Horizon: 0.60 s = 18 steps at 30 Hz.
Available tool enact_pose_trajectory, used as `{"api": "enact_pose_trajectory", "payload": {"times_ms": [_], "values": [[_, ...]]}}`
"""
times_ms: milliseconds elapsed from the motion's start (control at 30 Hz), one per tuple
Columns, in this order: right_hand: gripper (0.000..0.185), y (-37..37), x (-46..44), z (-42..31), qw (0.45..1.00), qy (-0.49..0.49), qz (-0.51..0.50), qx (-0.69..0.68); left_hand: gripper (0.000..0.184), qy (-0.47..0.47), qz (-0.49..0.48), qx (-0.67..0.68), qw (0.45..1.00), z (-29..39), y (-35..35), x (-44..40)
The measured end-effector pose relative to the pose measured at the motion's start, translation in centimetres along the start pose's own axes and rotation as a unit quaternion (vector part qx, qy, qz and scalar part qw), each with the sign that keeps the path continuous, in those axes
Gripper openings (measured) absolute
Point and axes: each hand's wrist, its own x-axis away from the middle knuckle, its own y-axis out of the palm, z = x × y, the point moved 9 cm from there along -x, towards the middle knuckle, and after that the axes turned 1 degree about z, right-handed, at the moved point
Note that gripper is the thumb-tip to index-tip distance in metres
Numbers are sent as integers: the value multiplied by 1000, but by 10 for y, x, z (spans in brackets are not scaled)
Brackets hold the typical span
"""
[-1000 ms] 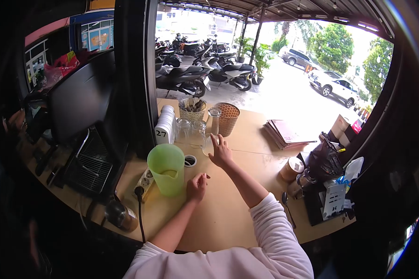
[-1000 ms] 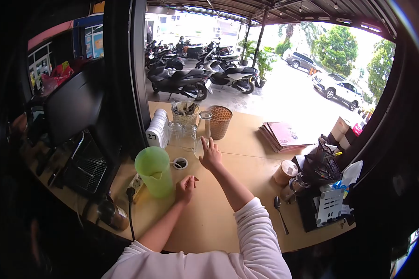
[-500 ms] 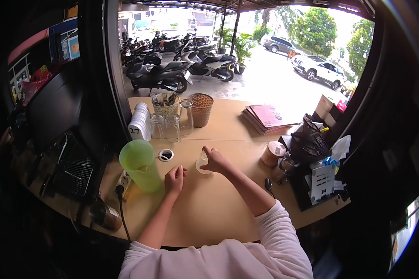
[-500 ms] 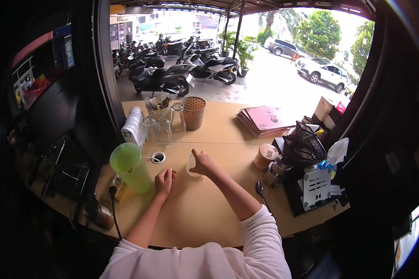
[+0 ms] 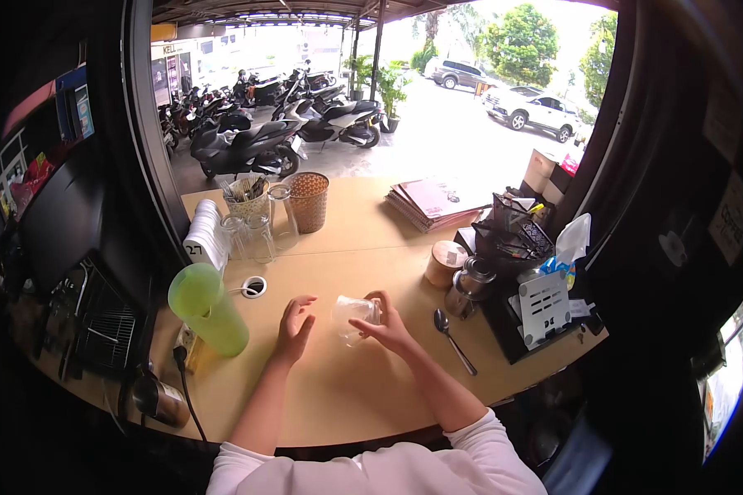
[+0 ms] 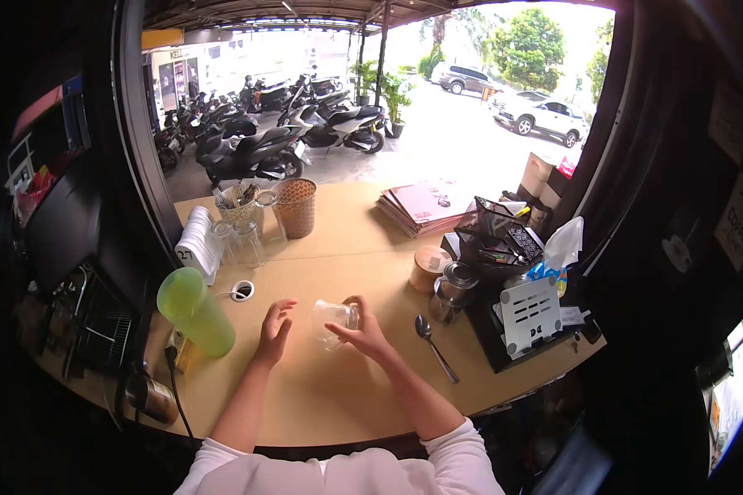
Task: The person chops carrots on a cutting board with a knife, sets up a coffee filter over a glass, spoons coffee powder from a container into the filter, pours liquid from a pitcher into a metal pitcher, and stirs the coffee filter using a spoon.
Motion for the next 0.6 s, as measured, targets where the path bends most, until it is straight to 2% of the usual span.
{"api": "enact_pose_trajectory", "payload": {"times_ms": [33, 167, 300, 400, 467, 600], "values": [[52, -4, -5, 2, 996, -35, 27, -79, 70, -26, -61, 63, 996, -8, 13, 1], [56, -4, -9, 26, 969, 37, 59, -239, 99, -72, -168, 152, 971, 1, 49, 14], [65, 9, -5, 23, 976, -27, 25, -214, 101, -117, -117, 264, 950, 4, 62, 18], [70, 17, -3, 19, 983, -45, -19, -178, 103, -96, -66, 216, 969, 14, 52, 13], [76, 22, 0, 10, 979, -39, -36, -195, 104, -68, -61, 222, 971, 19, 46, 12], [81, 23, -1, 1, 984, -74, -98, -127, 108, -48, -73, 199, 976, 23, 44, 8]]}}
